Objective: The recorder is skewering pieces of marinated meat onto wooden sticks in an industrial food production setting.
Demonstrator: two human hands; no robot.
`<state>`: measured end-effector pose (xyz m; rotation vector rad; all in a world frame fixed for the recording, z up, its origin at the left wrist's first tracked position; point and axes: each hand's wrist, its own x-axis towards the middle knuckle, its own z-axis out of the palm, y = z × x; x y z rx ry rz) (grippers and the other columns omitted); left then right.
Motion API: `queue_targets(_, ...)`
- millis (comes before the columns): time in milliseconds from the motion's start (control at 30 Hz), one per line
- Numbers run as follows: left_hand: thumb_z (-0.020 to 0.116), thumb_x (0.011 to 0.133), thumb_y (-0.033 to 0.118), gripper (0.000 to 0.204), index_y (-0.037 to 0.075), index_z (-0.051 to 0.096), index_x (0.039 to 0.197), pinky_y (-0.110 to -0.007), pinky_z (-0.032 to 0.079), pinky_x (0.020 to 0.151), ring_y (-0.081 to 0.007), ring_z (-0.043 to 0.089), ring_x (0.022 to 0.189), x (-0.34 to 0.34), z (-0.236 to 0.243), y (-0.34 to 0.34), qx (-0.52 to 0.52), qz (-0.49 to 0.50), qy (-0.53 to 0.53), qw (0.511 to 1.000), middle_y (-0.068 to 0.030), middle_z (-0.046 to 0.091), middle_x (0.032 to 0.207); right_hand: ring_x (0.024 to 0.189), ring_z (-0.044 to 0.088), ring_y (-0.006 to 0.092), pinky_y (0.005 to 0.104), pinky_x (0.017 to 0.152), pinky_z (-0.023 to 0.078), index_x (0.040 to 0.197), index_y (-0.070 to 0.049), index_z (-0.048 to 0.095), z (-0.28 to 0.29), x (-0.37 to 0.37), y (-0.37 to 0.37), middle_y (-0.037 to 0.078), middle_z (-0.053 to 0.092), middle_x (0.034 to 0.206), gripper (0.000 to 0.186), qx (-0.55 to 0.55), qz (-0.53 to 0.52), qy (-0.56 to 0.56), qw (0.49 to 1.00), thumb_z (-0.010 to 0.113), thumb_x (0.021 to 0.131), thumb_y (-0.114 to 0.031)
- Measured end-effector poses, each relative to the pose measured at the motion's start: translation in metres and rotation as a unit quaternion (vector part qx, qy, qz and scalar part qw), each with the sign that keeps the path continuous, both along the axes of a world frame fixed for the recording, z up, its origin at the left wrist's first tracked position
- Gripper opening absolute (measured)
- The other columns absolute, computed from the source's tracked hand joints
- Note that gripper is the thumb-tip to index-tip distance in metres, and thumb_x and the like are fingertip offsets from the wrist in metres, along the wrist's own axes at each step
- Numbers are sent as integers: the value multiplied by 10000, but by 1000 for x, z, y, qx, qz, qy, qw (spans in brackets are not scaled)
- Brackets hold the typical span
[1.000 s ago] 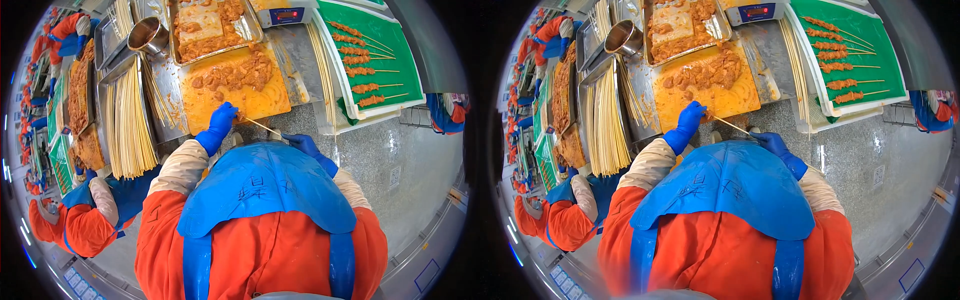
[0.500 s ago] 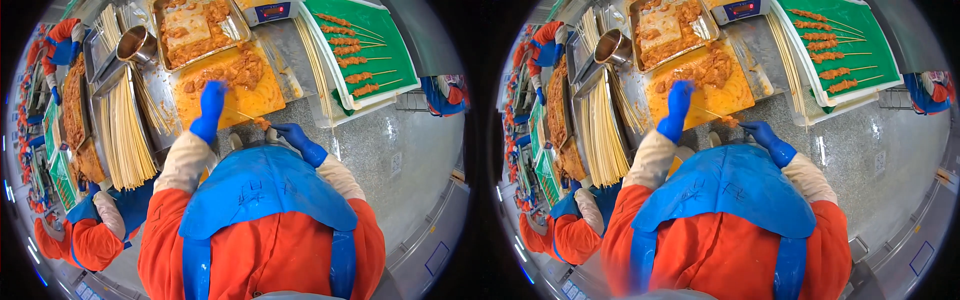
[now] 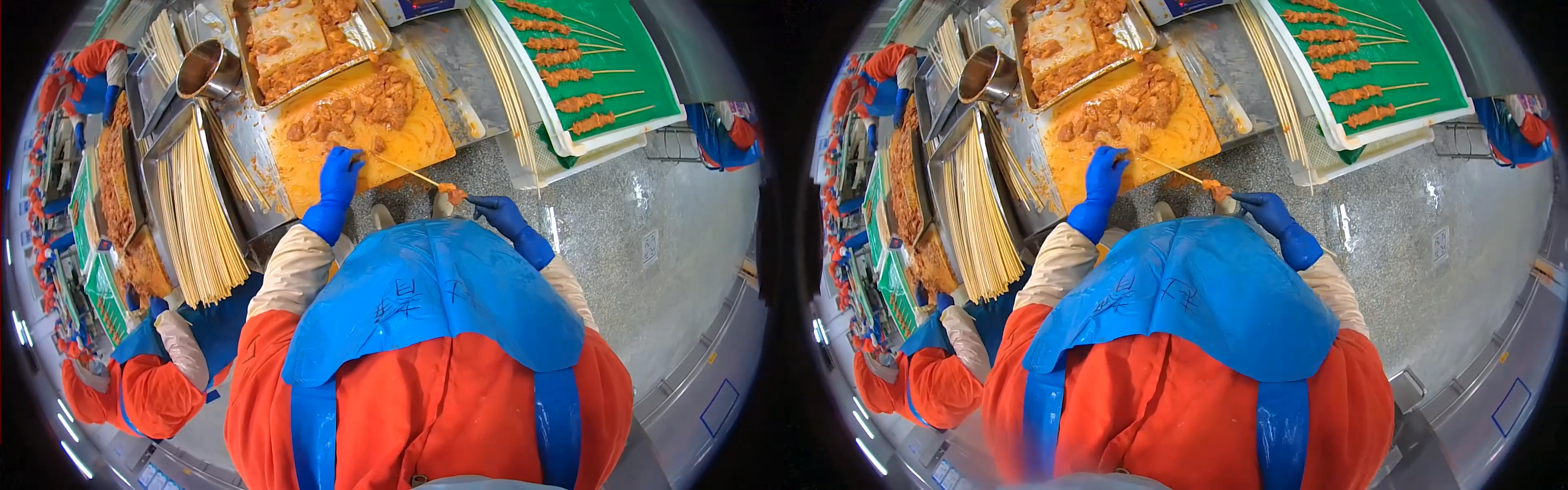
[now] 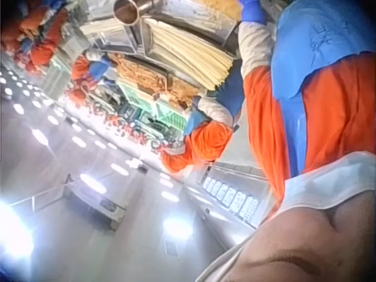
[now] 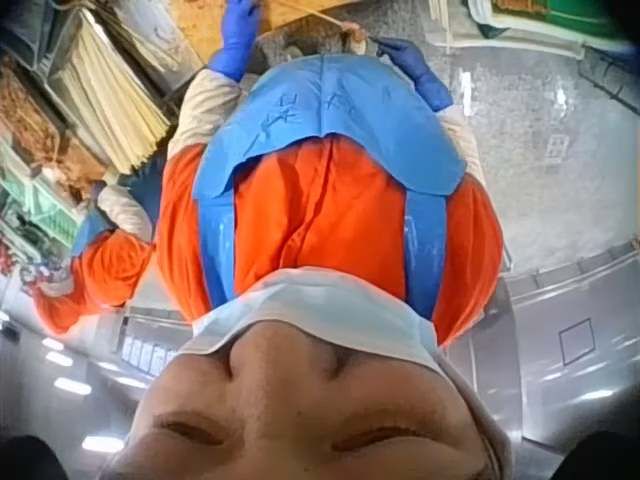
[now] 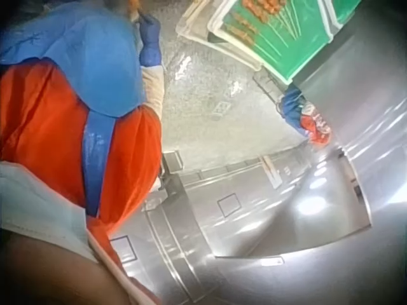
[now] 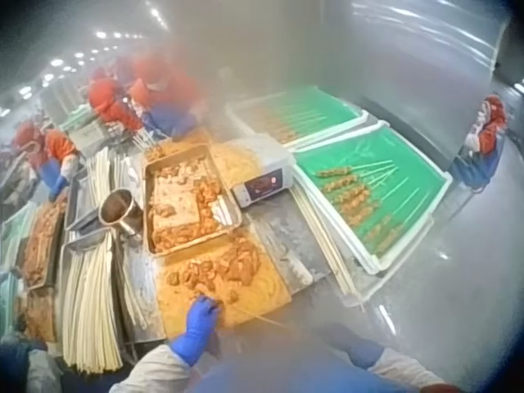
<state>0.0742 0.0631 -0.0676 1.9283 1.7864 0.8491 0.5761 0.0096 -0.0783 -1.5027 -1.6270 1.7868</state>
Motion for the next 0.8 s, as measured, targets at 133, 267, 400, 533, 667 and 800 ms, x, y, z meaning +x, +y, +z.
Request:
queue_targets(133,927,930,99,314,106,842,1232,-390,604,889,-326,739,1041,-23,-13,-21,-4,0,-38,999,-129,717,1123,1025,798,168,359,962,650,1464,-93,825,2,-18,14,127,872,1258,380,1,24,3,1000,711,1104,-48)
queue_targets(267,930,918,87,340,102,851,1249,-394,601,899,-326,740,1041,-49,-9,-32,-1,-2,-36,999,-128,713,1114,971,786,160,335,954,625,1488,-130,819,3,-20,11,105,865,1104,435,-22,11,15,1000,700,1081,-34)
queue_targets(400,922,909,61,358,106,866,1259,-393,599,913,-318,745,1033,-52,-8,-36,-26,33,-27,999,-123,712,1099,972,789,163,340,941,628,1482,-151,826,3,-30,14,105,867,1109,427,-18,38,-7,999,726,1082,-41)
queue_targets(533,910,916,52,348,108,868,1256,-392,601,927,-319,750,1038,-59,-11,-35,-27,42,-56,997,-126,719,1100,967,787,163,341,933,626,1484,-158,826,6,-45,19,99,864,1091,428,-33,30,8,999,734,1082,-45)
queue_targets(667,922,921,111,328,121,861,1243,-431,610,912,-350,750,1037,-56,-3,-28,-44,55,-15,997,-136,726,1134,962,784,159,339,934,630,1476,-137,827,21,-47,27,96,862,1105,413,-21,26,19,999,707,1096,-31)
queue_targets(800,915,929,112,313,126,860,1237,-425,613,918,-353,760,1025,-34,31,2,-26,67,-26,997,-135,740,1139,955,790,166,343,931,643,1470,-130,828,17,-35,28,115,867,1145,415,8,-4,15,1000,681,1100,-13)
